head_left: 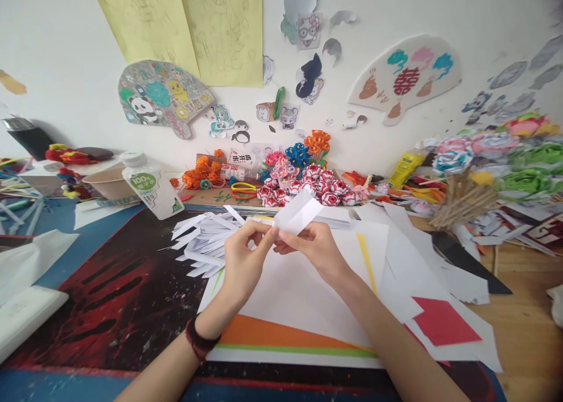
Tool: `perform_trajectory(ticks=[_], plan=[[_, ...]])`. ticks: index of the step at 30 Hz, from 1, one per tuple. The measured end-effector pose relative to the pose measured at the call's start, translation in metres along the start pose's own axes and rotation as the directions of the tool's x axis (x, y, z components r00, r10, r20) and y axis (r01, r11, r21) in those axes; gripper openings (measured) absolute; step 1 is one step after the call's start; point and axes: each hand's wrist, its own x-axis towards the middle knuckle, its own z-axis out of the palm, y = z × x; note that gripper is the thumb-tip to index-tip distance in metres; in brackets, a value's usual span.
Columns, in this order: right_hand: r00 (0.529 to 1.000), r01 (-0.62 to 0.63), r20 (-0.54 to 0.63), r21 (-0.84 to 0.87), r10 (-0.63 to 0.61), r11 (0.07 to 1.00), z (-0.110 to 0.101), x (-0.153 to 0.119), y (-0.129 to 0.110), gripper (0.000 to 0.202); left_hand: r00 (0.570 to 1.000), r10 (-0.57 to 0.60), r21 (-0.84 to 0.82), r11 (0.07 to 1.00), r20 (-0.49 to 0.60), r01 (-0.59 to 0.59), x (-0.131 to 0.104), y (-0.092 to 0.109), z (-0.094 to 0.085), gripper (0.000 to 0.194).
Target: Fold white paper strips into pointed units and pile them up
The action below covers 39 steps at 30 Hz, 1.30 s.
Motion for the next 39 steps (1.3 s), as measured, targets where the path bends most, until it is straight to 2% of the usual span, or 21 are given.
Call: perform_trajectory(ticks=[8,16,23,26,32,39], plan=[[0.995,0.103,-0.010,-0.053,-0.104,0.993,-0.004,0.001,0.001,0.023,0.998,0.000,-0.011,1.000,0.056,0.000,-0.001,0.005,0.000,0.023],[0.996,0.082,0.038,-0.124,-0.078,0.989,-0.012,0.001,-0.003,0.017,0.993,0.043,0.118,0.991,0.108,-0.056,0.008,0.006,-0.010,0.021],[0.995,0.093,0.057,-0.135,-0.086,0.987,-0.011,0.001,-0.003,0.018,0.995,0.014,0.025,1.000,0.098,-0.016,0.006,0.005,-0.008,0.020],[0.995,0.090,0.054,-0.131,-0.084,0.987,-0.011,0.000,-0.004,0.018,0.991,0.009,0.030,0.999,0.133,-0.013,0.007,0.008,-0.009,0.022],[0.990,0.132,0.071,-0.116,-0.125,0.984,-0.015,0.000,-0.006,0.015,0.952,-0.016,0.084,0.996,0.305,-0.010,0.005,0.013,-0.011,0.030],[0.992,0.125,0.035,-0.129,-0.121,0.984,-0.015,-0.001,-0.007,0.015,0.952,0.006,0.063,0.998,0.307,-0.026,0.002,0.011,-0.009,0.031]])
